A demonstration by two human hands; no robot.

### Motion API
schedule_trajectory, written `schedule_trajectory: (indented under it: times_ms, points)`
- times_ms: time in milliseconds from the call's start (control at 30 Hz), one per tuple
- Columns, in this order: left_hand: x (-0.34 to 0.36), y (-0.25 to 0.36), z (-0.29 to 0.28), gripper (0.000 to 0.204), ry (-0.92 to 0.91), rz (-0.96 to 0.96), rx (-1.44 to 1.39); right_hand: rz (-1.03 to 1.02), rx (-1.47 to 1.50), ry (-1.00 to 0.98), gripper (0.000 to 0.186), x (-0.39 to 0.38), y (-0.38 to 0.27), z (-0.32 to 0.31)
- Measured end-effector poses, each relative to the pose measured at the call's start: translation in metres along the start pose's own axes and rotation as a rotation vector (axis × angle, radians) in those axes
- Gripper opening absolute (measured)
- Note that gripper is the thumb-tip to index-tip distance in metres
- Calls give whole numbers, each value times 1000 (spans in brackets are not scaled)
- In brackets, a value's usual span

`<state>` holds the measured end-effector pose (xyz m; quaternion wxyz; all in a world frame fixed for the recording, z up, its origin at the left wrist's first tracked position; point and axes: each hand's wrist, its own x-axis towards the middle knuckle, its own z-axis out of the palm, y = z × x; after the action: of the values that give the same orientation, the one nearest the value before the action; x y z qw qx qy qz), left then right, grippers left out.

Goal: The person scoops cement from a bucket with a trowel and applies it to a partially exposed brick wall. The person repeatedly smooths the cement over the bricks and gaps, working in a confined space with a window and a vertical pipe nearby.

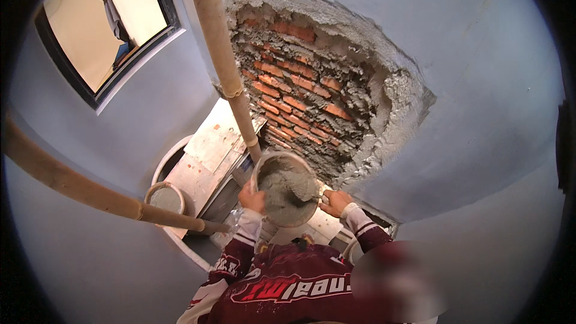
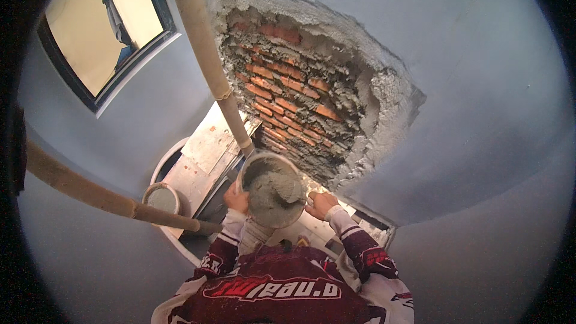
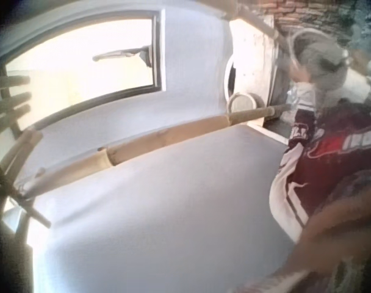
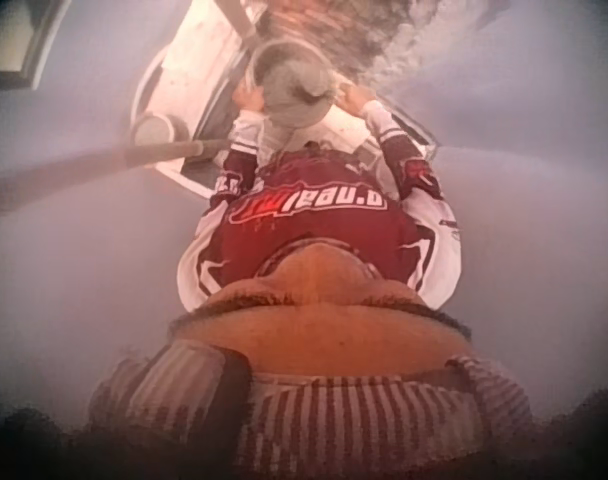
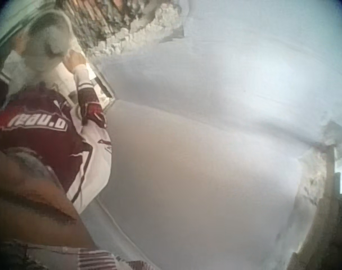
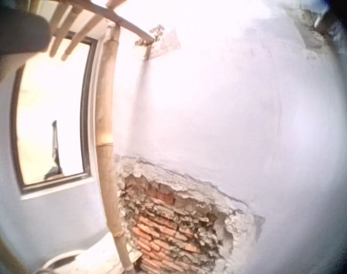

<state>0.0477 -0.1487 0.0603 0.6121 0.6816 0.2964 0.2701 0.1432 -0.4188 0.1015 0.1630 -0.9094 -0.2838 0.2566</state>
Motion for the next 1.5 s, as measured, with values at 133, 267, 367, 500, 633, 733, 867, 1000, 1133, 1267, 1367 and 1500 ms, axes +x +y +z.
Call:
schedule_trajectory:
  times_ms: [133,267,367,500,633,733,867,1000,1133,1267,1367,1500]
  points:
    - [-8,-47,0,48,72,-204,-240,-105,-123,58,34,-18,-4,-64]
    - [-31,-84,-20,32,177,-253,-107,-402,60,-66,32,-26,-29,-144]
    - [-54,-68,-32,25,263,-279,-119,-582,373,-138,27,-11,-24,-190]
    - [-62,-65,-28,26,318,-439,-82,-277,484,96,23,2,36,-275]
    - [-65,-47,-55,38,325,-292,40,-150,622,427,18,-54,62,-310]
    - [-65,-52,-65,42,321,-284,36,-80,553,397,18,-68,56,-272]
    - [-41,-96,-56,46,228,-34,221,-215,-17,64,39,-13,35,-139]
    - [-36,-33,-21,46,149,121,266,-206,-351,-134,29,32,0,-13]
    - [-32,27,8,31,-45,348,187,-145,-467,255,22,67,-18,85]
    - [-20,23,-7,13,-118,492,184,-278,-377,46,22,16,-80,31]
    - [-17,36,-4,10,-165,523,182,-54,-377,189,21,15,-67,-4]
    - [-24,54,13,15,-263,545,123,-188,-295,-119,31,48,-22,50]
